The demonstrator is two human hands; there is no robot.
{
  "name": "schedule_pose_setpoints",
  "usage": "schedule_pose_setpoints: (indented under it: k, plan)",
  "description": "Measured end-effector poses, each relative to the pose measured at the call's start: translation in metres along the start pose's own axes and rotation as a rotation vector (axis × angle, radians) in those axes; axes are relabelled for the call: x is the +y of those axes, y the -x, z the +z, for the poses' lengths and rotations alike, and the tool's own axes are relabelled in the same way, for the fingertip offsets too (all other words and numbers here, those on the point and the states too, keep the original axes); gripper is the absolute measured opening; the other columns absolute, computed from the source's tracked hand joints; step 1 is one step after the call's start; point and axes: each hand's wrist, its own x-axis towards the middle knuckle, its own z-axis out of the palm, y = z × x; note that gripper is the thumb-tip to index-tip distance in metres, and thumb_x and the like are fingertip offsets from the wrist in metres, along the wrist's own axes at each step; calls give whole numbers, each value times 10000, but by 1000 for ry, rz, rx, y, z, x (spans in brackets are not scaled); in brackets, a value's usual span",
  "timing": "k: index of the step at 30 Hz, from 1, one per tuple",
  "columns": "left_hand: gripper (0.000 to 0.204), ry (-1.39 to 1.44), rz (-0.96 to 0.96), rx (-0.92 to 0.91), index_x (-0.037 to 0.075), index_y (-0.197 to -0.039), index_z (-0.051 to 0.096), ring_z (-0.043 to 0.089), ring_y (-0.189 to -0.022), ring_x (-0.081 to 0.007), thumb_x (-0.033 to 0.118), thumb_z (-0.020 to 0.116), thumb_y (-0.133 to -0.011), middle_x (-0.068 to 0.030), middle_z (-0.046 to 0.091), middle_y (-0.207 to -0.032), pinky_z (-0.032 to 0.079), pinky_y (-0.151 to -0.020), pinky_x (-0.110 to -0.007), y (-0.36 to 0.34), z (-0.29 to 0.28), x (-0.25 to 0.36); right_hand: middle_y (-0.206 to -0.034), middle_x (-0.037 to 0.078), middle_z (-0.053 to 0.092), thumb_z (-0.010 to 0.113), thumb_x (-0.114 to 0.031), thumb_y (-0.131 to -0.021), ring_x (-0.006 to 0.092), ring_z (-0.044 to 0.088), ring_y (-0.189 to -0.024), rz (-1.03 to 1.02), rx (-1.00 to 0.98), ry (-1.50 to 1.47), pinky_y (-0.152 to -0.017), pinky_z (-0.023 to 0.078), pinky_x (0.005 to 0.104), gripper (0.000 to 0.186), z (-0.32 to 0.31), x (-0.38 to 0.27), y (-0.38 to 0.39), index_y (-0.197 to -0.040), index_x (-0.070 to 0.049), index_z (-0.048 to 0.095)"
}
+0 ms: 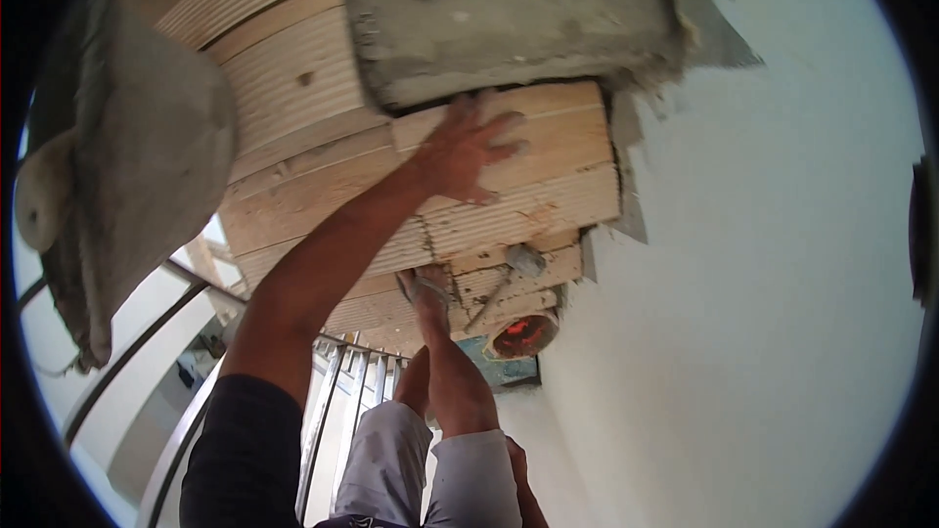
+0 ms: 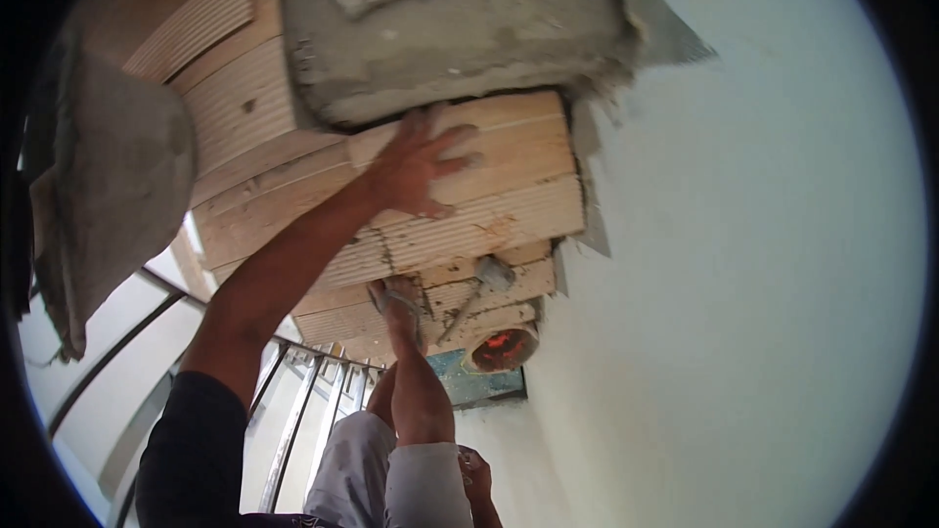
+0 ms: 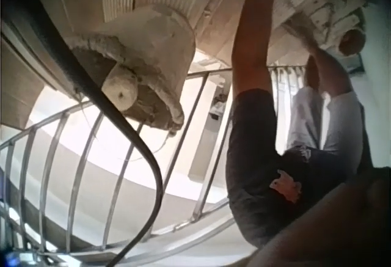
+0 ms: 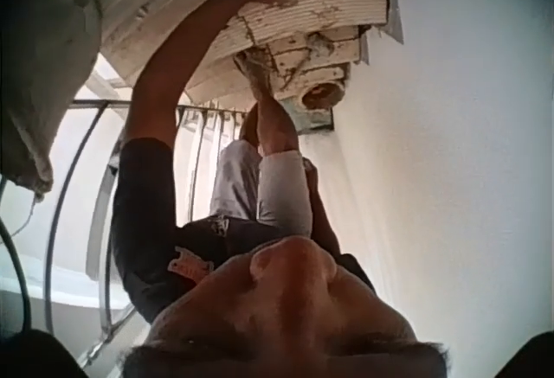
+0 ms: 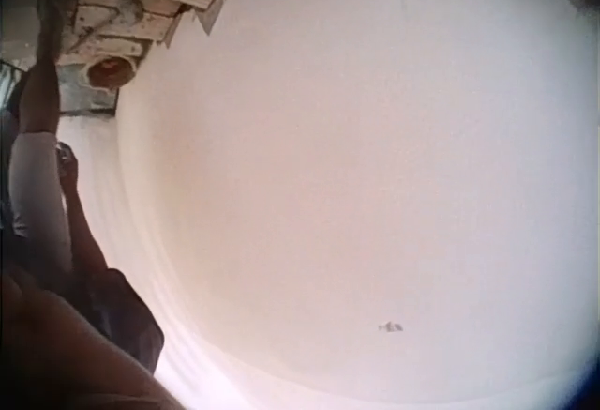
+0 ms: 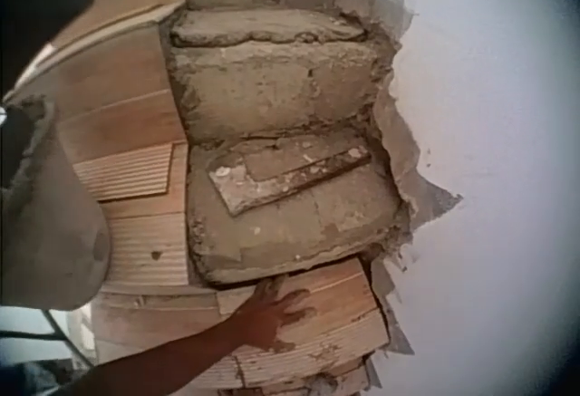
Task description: Applying mortar and placing tiles onto a concrete staircase.
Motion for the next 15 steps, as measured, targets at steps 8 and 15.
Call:
schedule_pose_setpoints:
  k: [8, 15]
  plan:
    - [905, 57, 173, 76, 229, -1466, 678, 304, -1582, -334, 532, 931, -651, -129, 418, -1669, 173, -1220, -776, -2, 5, -7, -1279, 146, 722, 658, -524, -1007, 346, 678, -1168, -449, 21, 482, -967, 546, 462, 530, 186, 37, -253, -1394, -163, 657]
    - [862, 41, 208, 87, 218, -1475, 672, 323, -1560, -338, 581, 870, -719, -123, 415, -1670, 163, -1212, -768, -8, 13, -12, -1425, 106, 636, 745, -366, -992, 260, 601, -1306, -564, 126, 761, -1062, 500, 402, 576, 151, -33, -205, -1482, -132, 552]
